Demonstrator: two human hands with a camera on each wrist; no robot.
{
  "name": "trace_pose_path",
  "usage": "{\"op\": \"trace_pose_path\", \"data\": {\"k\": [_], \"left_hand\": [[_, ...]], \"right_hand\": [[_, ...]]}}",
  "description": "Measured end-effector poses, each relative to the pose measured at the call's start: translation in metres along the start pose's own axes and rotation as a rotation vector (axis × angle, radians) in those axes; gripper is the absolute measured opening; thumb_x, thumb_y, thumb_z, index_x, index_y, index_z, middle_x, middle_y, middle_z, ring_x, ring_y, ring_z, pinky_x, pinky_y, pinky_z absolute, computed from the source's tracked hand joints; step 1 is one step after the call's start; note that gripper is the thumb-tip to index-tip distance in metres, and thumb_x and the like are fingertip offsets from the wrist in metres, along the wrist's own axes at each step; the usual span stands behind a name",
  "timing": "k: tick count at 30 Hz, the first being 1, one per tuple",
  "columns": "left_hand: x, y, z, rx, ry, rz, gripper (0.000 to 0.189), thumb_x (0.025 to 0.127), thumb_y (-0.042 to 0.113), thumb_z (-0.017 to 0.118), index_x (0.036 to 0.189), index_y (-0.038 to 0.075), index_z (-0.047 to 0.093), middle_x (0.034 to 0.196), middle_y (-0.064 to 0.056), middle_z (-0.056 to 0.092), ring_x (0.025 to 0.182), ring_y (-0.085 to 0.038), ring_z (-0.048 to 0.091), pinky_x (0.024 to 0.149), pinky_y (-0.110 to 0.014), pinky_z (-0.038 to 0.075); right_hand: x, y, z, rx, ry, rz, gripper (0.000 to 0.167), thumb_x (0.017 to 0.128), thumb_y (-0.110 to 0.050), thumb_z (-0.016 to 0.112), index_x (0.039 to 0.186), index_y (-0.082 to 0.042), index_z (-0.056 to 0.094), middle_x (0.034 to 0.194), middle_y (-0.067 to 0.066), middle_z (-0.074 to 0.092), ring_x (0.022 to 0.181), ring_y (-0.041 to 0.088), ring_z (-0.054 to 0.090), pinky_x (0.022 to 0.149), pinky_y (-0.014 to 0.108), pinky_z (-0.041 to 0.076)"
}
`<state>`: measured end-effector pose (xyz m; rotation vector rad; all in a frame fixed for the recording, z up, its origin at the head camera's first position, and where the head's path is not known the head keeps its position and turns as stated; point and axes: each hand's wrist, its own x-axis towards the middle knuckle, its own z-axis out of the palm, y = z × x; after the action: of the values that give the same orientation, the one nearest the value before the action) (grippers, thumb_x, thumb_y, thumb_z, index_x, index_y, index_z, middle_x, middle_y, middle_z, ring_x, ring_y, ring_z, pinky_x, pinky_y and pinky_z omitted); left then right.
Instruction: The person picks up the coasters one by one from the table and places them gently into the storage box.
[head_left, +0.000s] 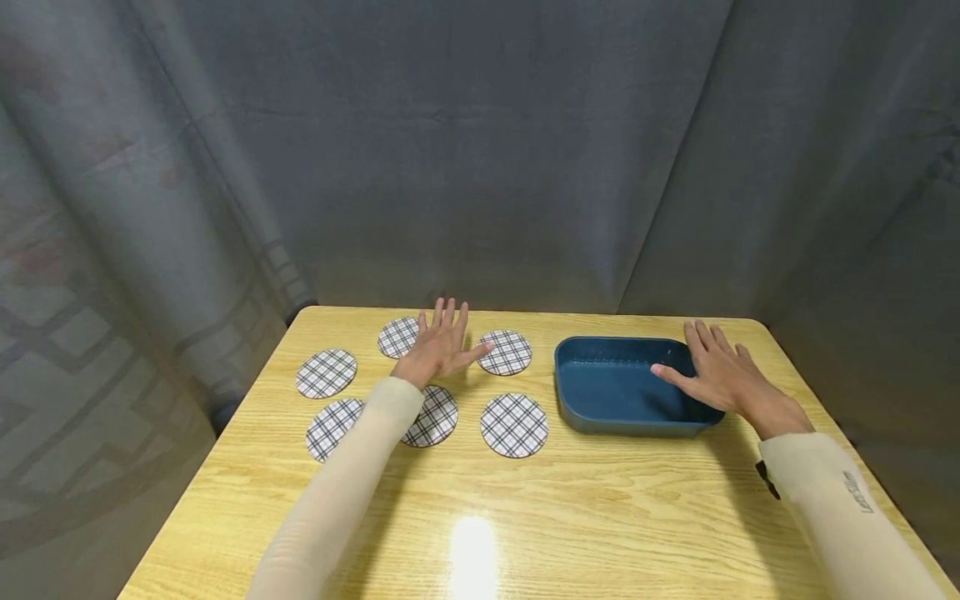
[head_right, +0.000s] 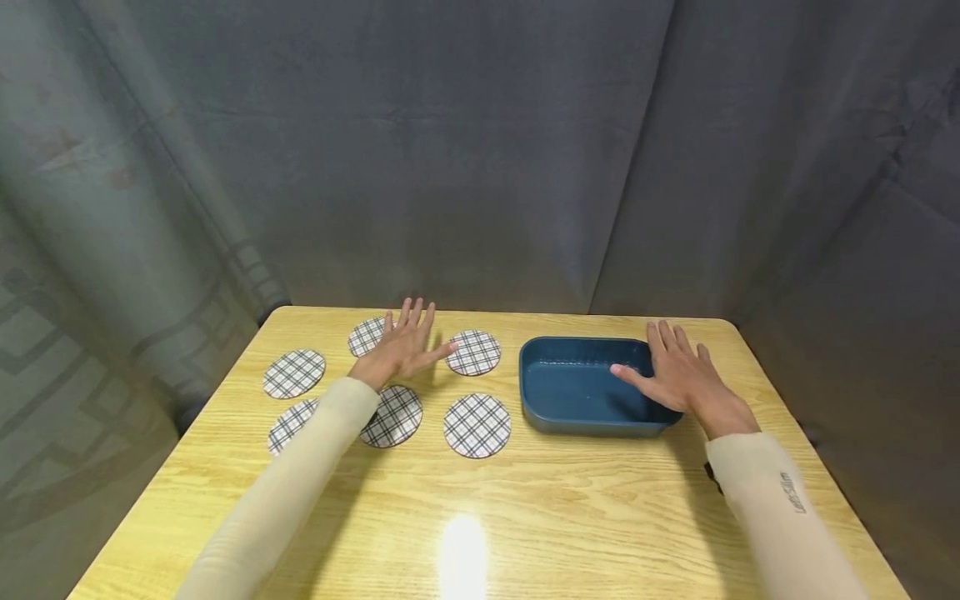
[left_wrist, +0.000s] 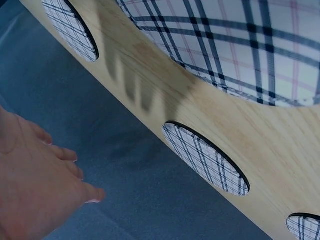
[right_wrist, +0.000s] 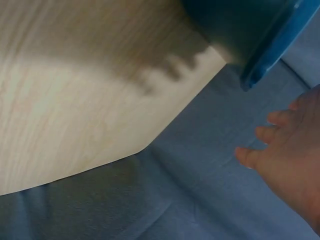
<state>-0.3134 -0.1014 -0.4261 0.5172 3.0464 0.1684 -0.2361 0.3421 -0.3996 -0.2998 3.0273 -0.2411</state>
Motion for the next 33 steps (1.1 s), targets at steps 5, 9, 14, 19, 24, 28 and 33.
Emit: {"op": "trace_pose_path", "data": {"k": [5, 9, 14, 19, 24, 28, 33], "left_hand": [[-0.001, 0.0, 0.001, -0.012, -0.011, -0.004, 0.099, 0.093, 0.076, 0.033, 0.161, 0.011, 0.001, 0.166, -0.02, 0.0, 0.153, -0.038, -0.003, 0.12, -0.063, 0.002], [0.0, -0.001, 0.003, -0.029, -0.013, -0.005, 0.099, 0.093, 0.077, 0.033, 0.161, 0.011, 0.002, 0.166, -0.02, 0.001, 0.153, -0.039, -0.003, 0.121, -0.062, 0.0], [0.0, 0.0, 0.005, -0.023, -0.016, 0.005, 0.1, 0.093, 0.076, 0.033, 0.161, 0.01, 0.002, 0.166, -0.021, 0.001, 0.153, -0.039, -0.003, 0.12, -0.063, 0.0], [-0.002, 0.002, 0.006, -0.022, -0.015, 0.013, 0.099, 0.094, 0.075, 0.034, 0.16, 0.01, 0.0, 0.166, -0.021, 0.002, 0.153, -0.038, -0.003, 0.121, -0.062, 0.001], [-0.002, 0.003, 0.008, -0.035, -0.032, 0.012, 0.1, 0.094, 0.076, 0.034, 0.16, 0.01, -0.001, 0.166, -0.02, 0.0, 0.153, -0.038, -0.005, 0.12, -0.06, -0.005], [-0.001, 0.005, 0.009, -0.025, -0.043, 0.012, 0.1, 0.094, 0.076, 0.033, 0.16, 0.01, -0.002, 0.166, -0.02, -0.001, 0.153, -0.038, -0.006, 0.12, -0.06, -0.004], [0.003, 0.009, 0.012, -0.02, -0.046, 0.015, 0.099, 0.094, 0.076, 0.032, 0.16, 0.011, -0.002, 0.166, -0.02, 0.0, 0.153, -0.037, -0.005, 0.121, -0.061, -0.002]], "right_hand": [[-0.006, 0.004, 0.007, 0.004, -0.004, 0.001, 0.107, 0.095, -0.068, 0.045, 0.155, 0.011, 0.003, 0.157, 0.04, 0.007, 0.143, 0.06, 0.01, 0.104, 0.081, 0.012], [-0.011, 0.007, 0.011, 0.014, -0.008, 0.0, 0.108, 0.095, -0.067, 0.047, 0.154, 0.012, 0.005, 0.157, 0.04, 0.008, 0.142, 0.06, 0.011, 0.103, 0.081, 0.014], [-0.014, 0.011, 0.016, 0.028, -0.017, 0.002, 0.108, 0.094, -0.067, 0.048, 0.153, 0.014, 0.007, 0.156, 0.04, 0.009, 0.142, 0.06, 0.012, 0.103, 0.081, 0.015], [-0.018, 0.014, 0.021, 0.037, -0.017, 0.005, 0.109, 0.094, -0.067, 0.048, 0.153, 0.014, 0.007, 0.156, 0.041, 0.011, 0.141, 0.06, 0.013, 0.103, 0.081, 0.016], [-0.024, 0.016, 0.028, 0.062, -0.018, -0.001, 0.108, 0.094, -0.065, 0.05, 0.152, 0.015, 0.006, 0.155, 0.042, 0.011, 0.141, 0.061, 0.014, 0.105, 0.079, 0.016], [-0.03, 0.019, 0.031, 0.083, -0.011, -0.01, 0.108, 0.094, -0.063, 0.052, 0.152, 0.015, 0.005, 0.155, 0.042, 0.012, 0.141, 0.061, 0.015, 0.105, 0.078, 0.017], [-0.034, 0.022, 0.036, 0.139, -0.003, -0.023, 0.11, 0.094, -0.06, 0.056, 0.153, 0.014, 0.0, 0.157, 0.041, 0.008, 0.143, 0.058, 0.013, 0.108, 0.075, 0.017]]}}
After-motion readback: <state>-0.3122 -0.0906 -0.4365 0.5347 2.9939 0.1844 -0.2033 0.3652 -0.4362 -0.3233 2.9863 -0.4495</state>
